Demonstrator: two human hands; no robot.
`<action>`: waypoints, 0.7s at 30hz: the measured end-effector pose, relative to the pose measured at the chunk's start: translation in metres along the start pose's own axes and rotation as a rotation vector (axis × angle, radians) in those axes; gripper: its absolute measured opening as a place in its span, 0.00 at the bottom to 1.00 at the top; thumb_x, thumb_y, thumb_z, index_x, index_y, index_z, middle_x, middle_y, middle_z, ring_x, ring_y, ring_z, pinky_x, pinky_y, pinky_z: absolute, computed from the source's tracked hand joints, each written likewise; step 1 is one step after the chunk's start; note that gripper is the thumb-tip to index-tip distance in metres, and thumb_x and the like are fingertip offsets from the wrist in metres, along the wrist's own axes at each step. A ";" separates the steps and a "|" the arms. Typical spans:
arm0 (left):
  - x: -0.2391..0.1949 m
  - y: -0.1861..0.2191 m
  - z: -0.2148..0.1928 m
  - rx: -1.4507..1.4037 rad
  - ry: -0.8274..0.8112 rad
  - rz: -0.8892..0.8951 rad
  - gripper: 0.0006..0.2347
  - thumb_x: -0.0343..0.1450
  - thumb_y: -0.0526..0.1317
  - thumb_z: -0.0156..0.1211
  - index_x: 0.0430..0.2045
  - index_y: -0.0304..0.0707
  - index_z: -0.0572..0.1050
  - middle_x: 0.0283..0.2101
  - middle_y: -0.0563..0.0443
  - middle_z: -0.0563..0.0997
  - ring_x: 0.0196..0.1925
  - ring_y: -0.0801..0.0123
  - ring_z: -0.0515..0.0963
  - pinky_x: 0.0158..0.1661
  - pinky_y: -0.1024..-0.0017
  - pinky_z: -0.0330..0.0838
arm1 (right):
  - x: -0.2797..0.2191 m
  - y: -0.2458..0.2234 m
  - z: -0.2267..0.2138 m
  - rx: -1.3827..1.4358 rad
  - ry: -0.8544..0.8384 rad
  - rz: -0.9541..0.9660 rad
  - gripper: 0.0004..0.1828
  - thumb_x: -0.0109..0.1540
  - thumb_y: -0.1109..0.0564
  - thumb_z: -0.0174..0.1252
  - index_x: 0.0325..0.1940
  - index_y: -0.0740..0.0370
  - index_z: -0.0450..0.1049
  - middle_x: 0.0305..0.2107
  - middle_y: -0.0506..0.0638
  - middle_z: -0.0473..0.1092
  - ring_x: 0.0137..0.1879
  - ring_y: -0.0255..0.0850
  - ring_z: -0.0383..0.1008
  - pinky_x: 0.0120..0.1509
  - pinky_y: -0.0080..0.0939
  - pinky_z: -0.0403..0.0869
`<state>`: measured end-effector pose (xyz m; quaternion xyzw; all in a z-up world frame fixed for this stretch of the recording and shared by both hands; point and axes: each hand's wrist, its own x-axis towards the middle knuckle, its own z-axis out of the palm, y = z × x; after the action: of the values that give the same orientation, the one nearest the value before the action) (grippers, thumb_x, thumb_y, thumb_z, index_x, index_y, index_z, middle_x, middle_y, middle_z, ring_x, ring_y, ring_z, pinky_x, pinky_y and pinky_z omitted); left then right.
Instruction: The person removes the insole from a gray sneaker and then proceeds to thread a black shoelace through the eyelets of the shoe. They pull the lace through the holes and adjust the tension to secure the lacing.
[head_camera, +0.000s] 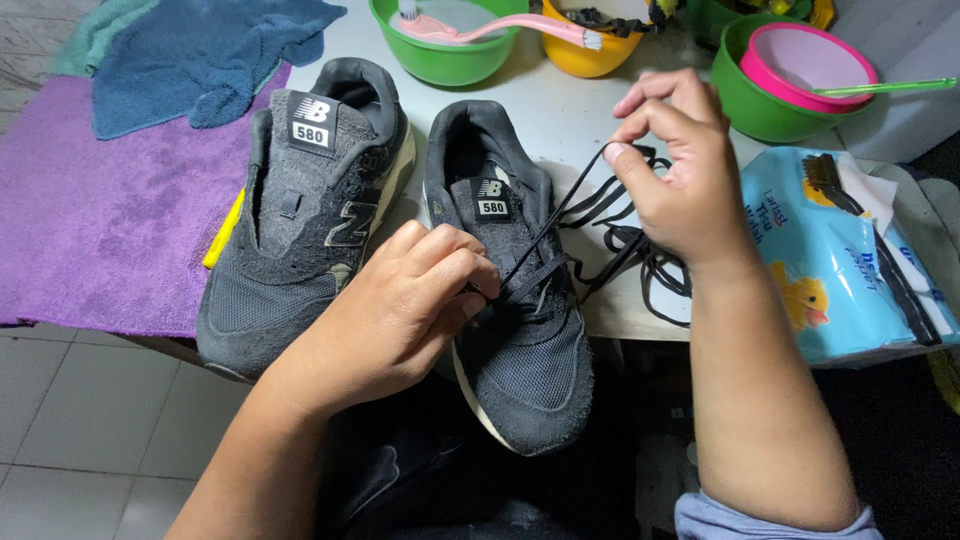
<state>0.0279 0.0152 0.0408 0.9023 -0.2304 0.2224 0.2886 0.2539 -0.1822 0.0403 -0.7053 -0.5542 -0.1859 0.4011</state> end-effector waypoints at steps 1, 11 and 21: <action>0.000 0.000 0.000 -0.009 0.005 -0.006 0.04 0.77 0.34 0.44 0.38 0.36 0.69 0.41 0.49 0.74 0.39 0.59 0.70 0.42 0.64 0.59 | -0.002 0.001 0.003 -0.003 0.022 0.009 0.05 0.66 0.68 0.57 0.36 0.66 0.69 0.47 0.57 0.65 0.62 0.53 0.65 0.71 0.52 0.61; 0.020 0.002 0.021 0.548 0.114 -0.199 0.15 0.70 0.52 0.69 0.25 0.43 0.72 0.33 0.49 0.73 0.32 0.54 0.78 0.28 0.59 0.72 | -0.030 -0.067 -0.004 -0.108 -0.074 -0.005 0.05 0.63 0.63 0.52 0.43 0.62 0.70 0.40 0.53 0.69 0.51 0.50 0.68 0.63 0.47 0.60; 0.037 0.008 0.006 0.280 0.029 -0.431 0.06 0.66 0.45 0.64 0.21 0.49 0.75 0.38 0.57 0.74 0.35 0.61 0.80 0.25 0.58 0.71 | -0.056 -0.054 -0.005 0.026 -0.385 0.162 0.04 0.66 0.52 0.53 0.39 0.53 0.68 0.36 0.41 0.69 0.47 0.36 0.69 0.62 0.40 0.56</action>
<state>0.0544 -0.0051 0.0599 0.9585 0.0042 0.1983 0.2047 0.1869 -0.2182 0.0237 -0.7649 -0.5644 -0.0074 0.3105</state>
